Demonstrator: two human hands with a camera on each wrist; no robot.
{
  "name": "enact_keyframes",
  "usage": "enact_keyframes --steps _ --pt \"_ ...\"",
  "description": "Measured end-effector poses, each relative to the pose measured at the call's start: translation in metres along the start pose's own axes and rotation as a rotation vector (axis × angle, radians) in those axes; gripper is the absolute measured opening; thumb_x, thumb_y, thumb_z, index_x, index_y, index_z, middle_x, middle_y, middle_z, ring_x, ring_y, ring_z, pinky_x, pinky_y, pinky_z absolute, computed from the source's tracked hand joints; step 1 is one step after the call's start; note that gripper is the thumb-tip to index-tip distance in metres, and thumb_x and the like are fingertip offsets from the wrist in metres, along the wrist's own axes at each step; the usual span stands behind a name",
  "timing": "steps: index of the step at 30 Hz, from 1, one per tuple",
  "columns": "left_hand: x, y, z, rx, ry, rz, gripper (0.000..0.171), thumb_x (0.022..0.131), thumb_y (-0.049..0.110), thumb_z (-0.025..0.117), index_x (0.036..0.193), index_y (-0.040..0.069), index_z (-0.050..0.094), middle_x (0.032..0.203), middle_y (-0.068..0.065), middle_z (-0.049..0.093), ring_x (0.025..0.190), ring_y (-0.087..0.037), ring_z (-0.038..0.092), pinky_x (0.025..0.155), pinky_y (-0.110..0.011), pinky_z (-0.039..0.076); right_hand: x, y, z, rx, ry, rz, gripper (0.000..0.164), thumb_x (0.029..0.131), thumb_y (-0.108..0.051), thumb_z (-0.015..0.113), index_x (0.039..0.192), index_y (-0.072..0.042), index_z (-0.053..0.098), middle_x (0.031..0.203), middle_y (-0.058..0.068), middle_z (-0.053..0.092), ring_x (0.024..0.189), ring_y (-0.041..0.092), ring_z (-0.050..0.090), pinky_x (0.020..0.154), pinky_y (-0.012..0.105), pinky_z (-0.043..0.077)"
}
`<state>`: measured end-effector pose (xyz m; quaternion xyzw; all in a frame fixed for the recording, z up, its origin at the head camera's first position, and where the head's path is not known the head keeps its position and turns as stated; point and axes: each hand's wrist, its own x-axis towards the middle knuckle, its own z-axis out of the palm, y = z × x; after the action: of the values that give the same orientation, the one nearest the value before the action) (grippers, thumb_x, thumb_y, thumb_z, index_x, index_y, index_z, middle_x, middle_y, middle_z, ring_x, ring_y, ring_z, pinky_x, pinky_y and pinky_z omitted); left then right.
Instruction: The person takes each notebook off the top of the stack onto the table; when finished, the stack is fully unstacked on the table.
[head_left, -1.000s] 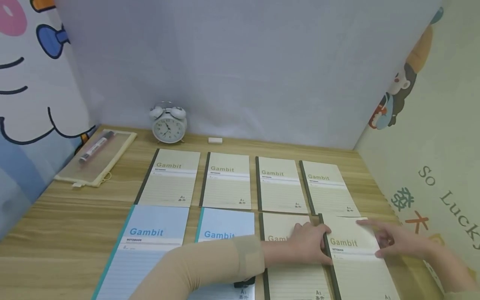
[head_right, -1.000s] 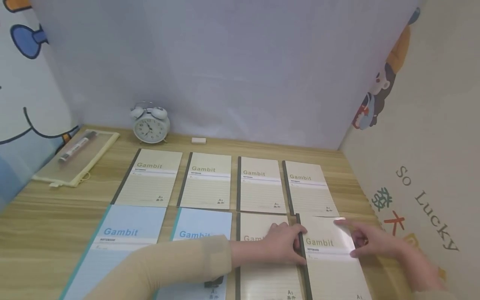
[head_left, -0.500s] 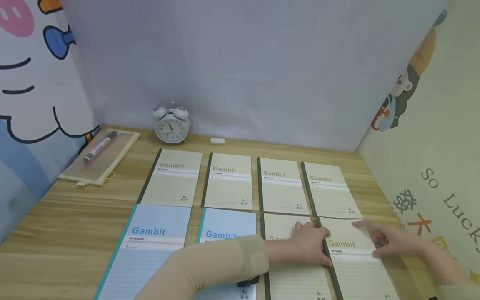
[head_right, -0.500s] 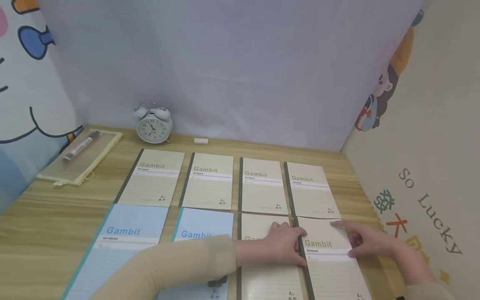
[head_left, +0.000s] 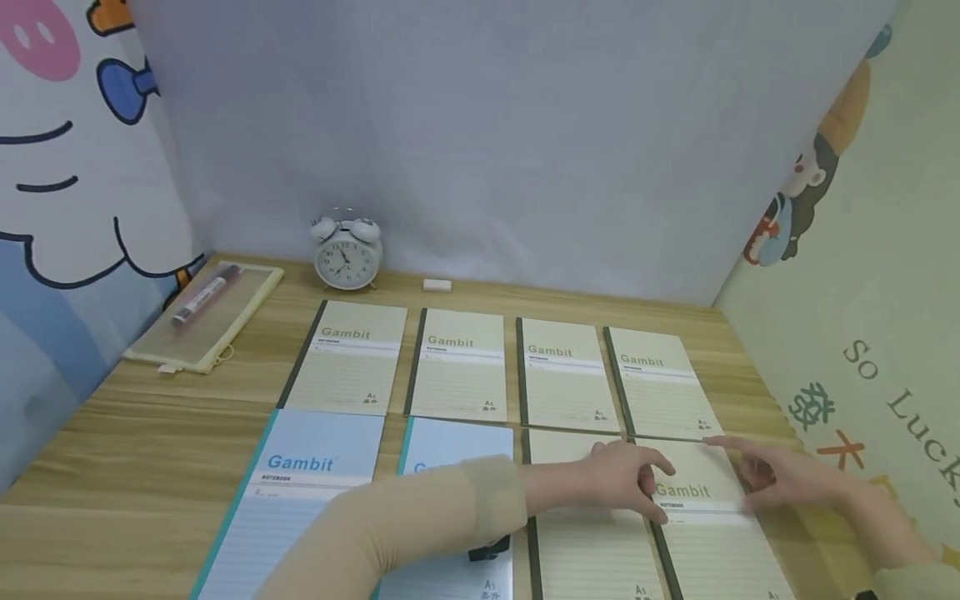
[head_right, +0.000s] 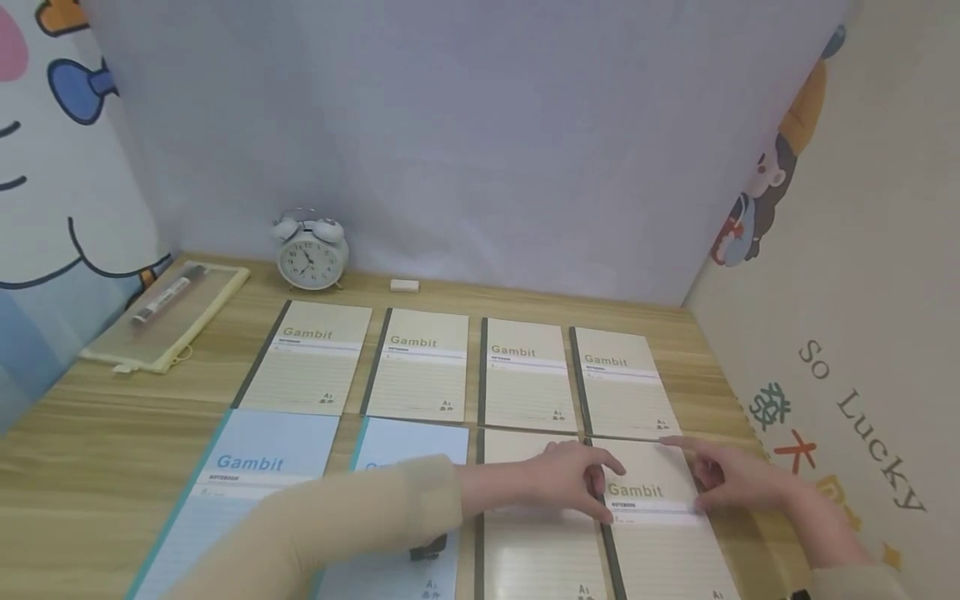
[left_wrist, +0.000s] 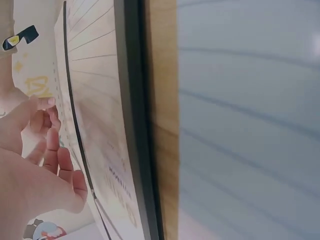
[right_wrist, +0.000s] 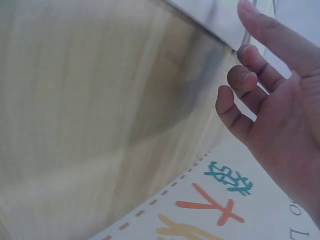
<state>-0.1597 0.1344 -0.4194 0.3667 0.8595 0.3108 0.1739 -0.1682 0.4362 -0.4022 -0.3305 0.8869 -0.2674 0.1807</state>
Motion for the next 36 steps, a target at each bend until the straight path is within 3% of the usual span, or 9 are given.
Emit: enact_keyframes --steps 8,15,21,25,29,36 --pt "-0.021 -0.012 -0.026 0.025 -0.01 0.195 0.056 0.08 0.037 0.075 0.129 0.022 0.055 0.087 0.017 0.064 0.087 0.002 0.053 0.076 -0.012 0.038 0.015 -0.019 -0.02 -0.093 0.022 0.033 0.074 0.08 -0.019 0.074 0.143 -0.008 0.037 0.078 -0.007 0.049 0.065 0.0 0.044 0.052 0.021 0.039" --pt "-0.048 -0.026 -0.059 -0.013 -0.063 0.291 0.054 0.081 0.032 0.075 0.13 0.019 0.055 0.093 0.009 0.065 0.096 -0.004 0.054 0.086 -0.014 0.04 0.028 -0.033 -0.035 -0.165 0.086 0.04 0.07 0.082 -0.016 0.073 0.143 -0.009 0.038 0.083 -0.003 0.048 0.069 0.0 0.042 0.055 0.021 0.039" --pt "-0.076 -0.038 -0.097 0.01 -0.076 0.336 0.056 0.081 0.032 0.075 0.131 0.018 0.055 0.09 0.015 0.061 0.099 0.0 0.051 0.091 -0.017 0.043 0.04 -0.045 -0.044 -0.195 0.151 0.032 0.071 0.081 -0.019 0.074 0.142 -0.012 0.04 0.083 -0.002 0.048 0.068 0.003 0.044 0.056 0.021 0.04" --pt "-0.101 -0.05 -0.121 0.041 -0.053 0.336 0.057 0.08 0.033 0.075 0.131 0.019 0.054 0.093 0.017 0.058 0.099 -0.002 0.049 0.092 -0.022 0.042 0.047 -0.052 -0.046 -0.211 0.192 0.051 0.069 0.082 -0.022 0.074 0.142 -0.015 0.041 0.083 0.0 0.049 0.067 0.003 0.044 0.056 0.02 0.04" --pt "-0.129 -0.067 -0.14 0.094 0.007 0.288 0.053 0.081 0.034 0.074 0.13 0.024 0.055 0.095 0.02 0.057 0.096 -0.003 0.047 0.086 -0.025 0.041 0.054 -0.058 -0.046 -0.248 0.235 0.062 0.064 0.084 -0.024 0.072 0.141 -0.016 0.042 0.087 -0.001 0.05 0.069 0.002 0.045 0.056 0.021 0.042" --pt "-0.179 -0.094 -0.176 0.206 0.198 0.186 0.052 0.081 0.032 0.075 0.128 0.021 0.057 0.098 0.016 0.06 0.101 -0.009 0.05 0.099 -0.041 0.037 0.066 -0.071 -0.047 -0.335 0.345 0.091 0.056 0.088 -0.021 0.067 0.139 -0.011 0.044 0.099 0.005 0.056 0.079 0.011 0.05 0.058 0.026 0.043"
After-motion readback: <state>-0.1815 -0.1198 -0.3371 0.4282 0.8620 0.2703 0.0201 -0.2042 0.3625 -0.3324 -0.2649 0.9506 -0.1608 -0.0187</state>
